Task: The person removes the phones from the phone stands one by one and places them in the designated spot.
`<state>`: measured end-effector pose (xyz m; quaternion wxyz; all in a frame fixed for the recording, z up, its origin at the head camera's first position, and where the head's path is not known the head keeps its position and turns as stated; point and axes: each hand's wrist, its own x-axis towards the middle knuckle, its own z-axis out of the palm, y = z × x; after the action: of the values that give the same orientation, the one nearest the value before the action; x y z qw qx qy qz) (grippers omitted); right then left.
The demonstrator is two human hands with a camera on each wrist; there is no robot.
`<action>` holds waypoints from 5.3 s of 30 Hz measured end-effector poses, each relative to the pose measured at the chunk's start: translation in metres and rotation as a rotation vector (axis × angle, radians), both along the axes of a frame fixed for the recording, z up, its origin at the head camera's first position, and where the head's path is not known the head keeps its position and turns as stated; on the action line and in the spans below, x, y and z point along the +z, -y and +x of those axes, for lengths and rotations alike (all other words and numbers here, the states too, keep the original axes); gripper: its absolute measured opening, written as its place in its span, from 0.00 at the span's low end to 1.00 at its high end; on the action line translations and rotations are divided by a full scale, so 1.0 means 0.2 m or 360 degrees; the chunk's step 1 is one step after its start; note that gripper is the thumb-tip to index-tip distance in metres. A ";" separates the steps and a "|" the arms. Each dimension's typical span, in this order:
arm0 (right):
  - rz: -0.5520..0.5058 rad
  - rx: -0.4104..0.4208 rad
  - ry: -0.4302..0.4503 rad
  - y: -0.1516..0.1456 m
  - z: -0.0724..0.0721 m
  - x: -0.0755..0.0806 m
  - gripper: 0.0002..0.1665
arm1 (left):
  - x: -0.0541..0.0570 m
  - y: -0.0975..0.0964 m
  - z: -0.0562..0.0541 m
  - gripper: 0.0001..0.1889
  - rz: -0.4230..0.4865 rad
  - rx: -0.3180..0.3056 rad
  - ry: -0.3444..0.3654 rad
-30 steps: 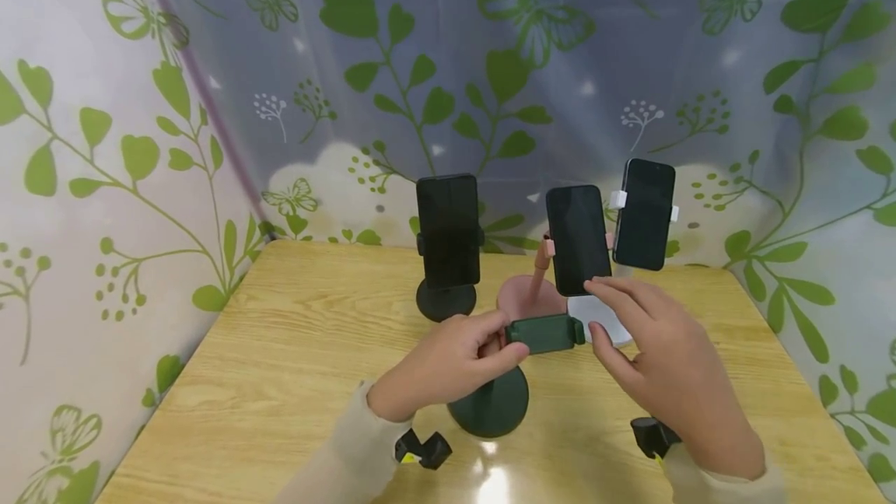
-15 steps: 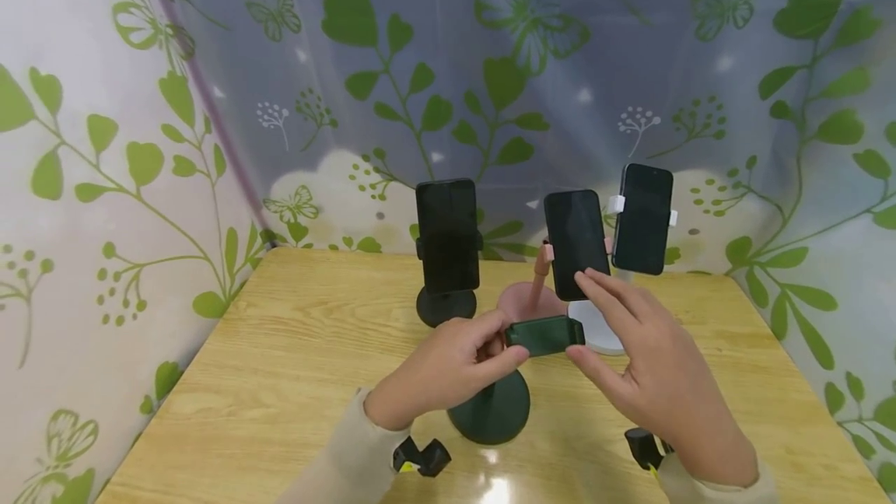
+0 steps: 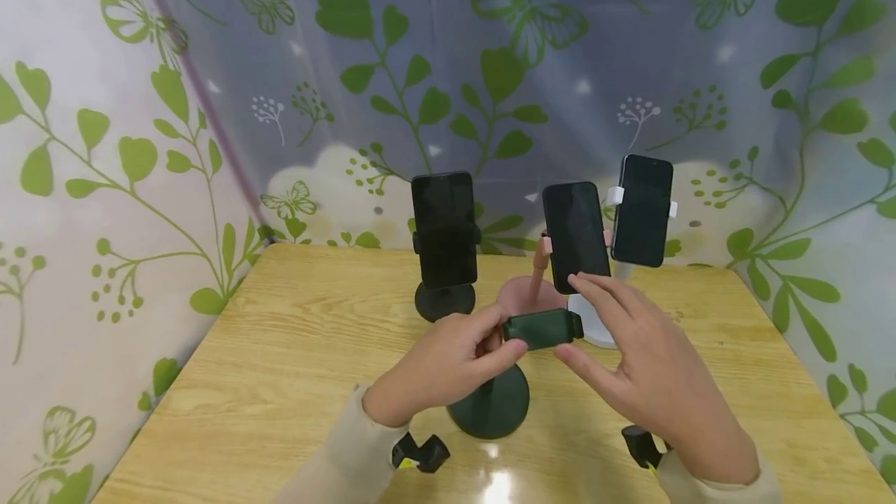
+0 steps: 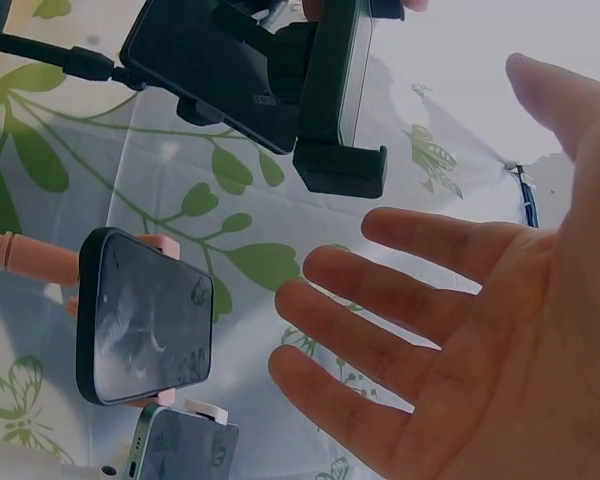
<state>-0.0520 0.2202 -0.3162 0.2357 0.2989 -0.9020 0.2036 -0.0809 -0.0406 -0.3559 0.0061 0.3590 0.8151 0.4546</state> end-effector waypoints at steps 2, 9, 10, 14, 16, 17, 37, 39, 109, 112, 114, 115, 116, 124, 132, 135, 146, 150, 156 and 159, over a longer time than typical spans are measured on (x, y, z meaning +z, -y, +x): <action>0.0012 -0.0006 0.0027 0.00 0.00 0.00 0.41 | 0.00 0.00 0.00 0.12 0.0006 -0.0001 0.0000; 0.0021 -0.0002 0.0069 0.02 0.01 0.00 0.41 | -0.01 0.01 0.00 0.11 0.0027 -0.0015 -0.0001; 0.0022 -0.0003 0.0071 0.02 0.01 0.00 0.41 | -0.01 0.01 0.00 0.11 0.0026 -0.0014 -0.0003; 0.0020 -0.0028 0.0078 0.02 0.02 0.00 0.41 | -0.01 0.01 0.00 0.12 0.0014 0.0019 -0.0018; 0.0015 -0.0032 0.0070 0.02 0.03 0.00 0.41 | 0.00 0.01 0.00 0.12 0.0019 0.0046 -0.0013; 0.0009 -0.0031 0.0068 0.02 0.03 0.00 0.41 | 0.00 0.01 0.00 0.12 0.0027 0.0064 -0.0014; -0.0069 -0.0058 0.0265 0.04 0.06 0.02 0.37 | 0.00 0.02 0.01 0.05 0.0196 0.0201 -0.0099; -0.0097 -0.0057 0.0240 0.04 0.07 0.03 0.36 | 0.00 0.02 0.00 0.06 0.0224 0.0205 -0.0108; -0.0154 -0.0183 0.0554 0.00 0.05 0.06 0.38 | -0.08 0.89 -0.38 0.26 0.0971 0.1418 0.0079; -0.0145 -0.0182 0.0572 -0.01 0.04 0.05 0.39 | -0.12 0.90 -0.43 0.27 0.0938 0.1351 0.0007; -0.0142 -0.0181 0.0585 -0.01 0.04 0.05 0.40 | -0.13 0.91 -0.45 0.27 0.0894 0.1301 -0.0011; -0.0137 -0.0183 0.0588 -0.01 0.03 0.05 0.41 | -0.13 0.91 -0.46 0.27 0.0860 0.1282 -0.0009; -0.0134 -0.0185 0.0592 -0.01 0.03 0.05 0.41 | -0.14 0.92 -0.47 0.27 0.0827 0.1267 -0.0004; -0.0144 -0.0218 0.0633 -0.01 0.02 0.05 0.43 | -0.14 0.93 -0.48 0.26 0.0731 0.1187 0.0115; -0.0127 -0.0222 0.0647 -0.02 0.03 0.05 0.44 | -0.14 0.91 -0.53 0.27 0.0711 0.1070 0.0301; -0.0106 -0.0219 0.0663 -0.01 0.03 0.06 0.45 | -0.13 0.91 -0.55 0.28 0.0720 0.1046 0.0356; -0.0079 -0.0226 0.0690 -0.01 0.03 0.06 0.44 | -0.12 0.96 -0.60 0.24 0.0638 0.1040 0.0480; -0.0069 -0.0243 0.0716 -0.01 0.04 0.05 0.44 | -0.12 0.97 -0.60 0.24 0.0569 0.1021 0.0517; -0.0071 -0.0265 0.0743 -0.01 0.05 0.03 0.45 | -0.14 0.98 -0.60 0.22 0.0573 0.0974 0.0540; -0.0073 -0.0259 0.0745 0.00 0.04 0.02 0.45 | -0.15 1.00 -0.60 0.23 0.0555 0.0973 0.0552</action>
<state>-0.0435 0.2206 -0.3128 0.0428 0.1645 -0.9483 0.2679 -0.2018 -0.2404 -0.3856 -0.0530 0.0132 0.7820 0.6209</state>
